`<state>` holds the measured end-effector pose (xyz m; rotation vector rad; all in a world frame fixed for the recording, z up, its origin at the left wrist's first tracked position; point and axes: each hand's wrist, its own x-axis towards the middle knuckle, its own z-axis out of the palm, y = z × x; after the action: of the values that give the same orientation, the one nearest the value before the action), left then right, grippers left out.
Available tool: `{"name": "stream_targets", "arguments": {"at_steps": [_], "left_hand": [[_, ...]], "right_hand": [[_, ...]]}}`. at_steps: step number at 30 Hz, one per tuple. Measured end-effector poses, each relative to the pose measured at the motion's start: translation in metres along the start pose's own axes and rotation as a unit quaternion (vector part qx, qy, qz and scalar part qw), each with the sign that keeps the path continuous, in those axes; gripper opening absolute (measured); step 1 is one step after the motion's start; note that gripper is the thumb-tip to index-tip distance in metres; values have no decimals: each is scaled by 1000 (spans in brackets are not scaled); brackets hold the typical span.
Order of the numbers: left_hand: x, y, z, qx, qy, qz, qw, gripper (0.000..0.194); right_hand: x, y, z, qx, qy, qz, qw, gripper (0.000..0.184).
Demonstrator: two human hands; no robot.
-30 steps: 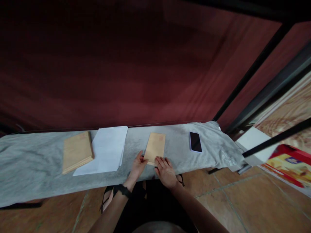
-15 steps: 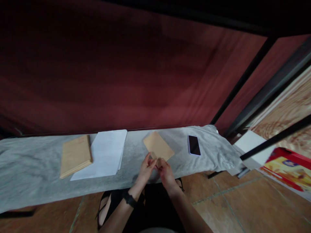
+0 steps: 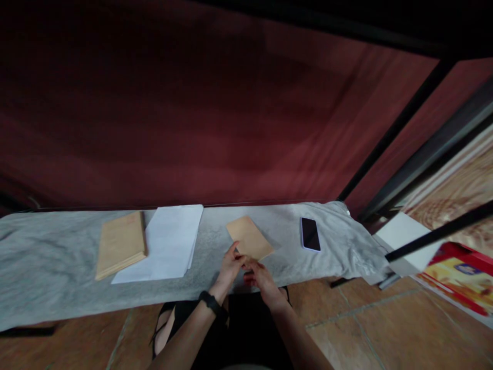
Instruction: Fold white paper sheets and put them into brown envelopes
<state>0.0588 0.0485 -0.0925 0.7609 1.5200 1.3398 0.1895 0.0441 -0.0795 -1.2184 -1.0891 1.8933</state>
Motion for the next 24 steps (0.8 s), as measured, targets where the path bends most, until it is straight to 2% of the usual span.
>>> {"name": "stream_targets", "arguments": {"at_steps": [4, 6, 7, 8, 10, 12, 14, 18, 21, 24], "left_hand": [[12, 3, -20, 86, -10, 18, 996, 73], [18, 4, -34, 165, -7, 45, 985, 69], [20, 4, -40, 205, -6, 57, 977, 66], [21, 4, -45, 241, -5, 67, 968, 63], [21, 4, -50, 317, -1, 95, 944, 54], [21, 3, -47, 397, 13, 145, 906, 46], [25, 4, -37, 457, 21, 211, 864, 41], [56, 9, -10, 516, -35, 311, 798, 49], [92, 15, 6, 557, -48, 296, 774, 55], [120, 19, 14, 581, -75, 278, 761, 57]], "right_hand": [[-2, 0, -11, -137, -10, -8, 991, 41], [-3, -1, -23, -201, 25, -83, 976, 35], [-3, -1, -29, -253, 49, -155, 954, 33], [-4, 0, -36, -314, 69, -231, 918, 31], [-3, 3, -49, -422, 69, -350, 834, 32], [0, 8, -57, -490, 35, -401, 773, 36], [3, 14, -62, -526, 13, -413, 743, 39], [7, 20, -62, -535, 16, -412, 737, 40], [7, 19, -62, -533, 9, -414, 738, 41], [6, 18, -63, -524, 10, -418, 742, 41]]}}
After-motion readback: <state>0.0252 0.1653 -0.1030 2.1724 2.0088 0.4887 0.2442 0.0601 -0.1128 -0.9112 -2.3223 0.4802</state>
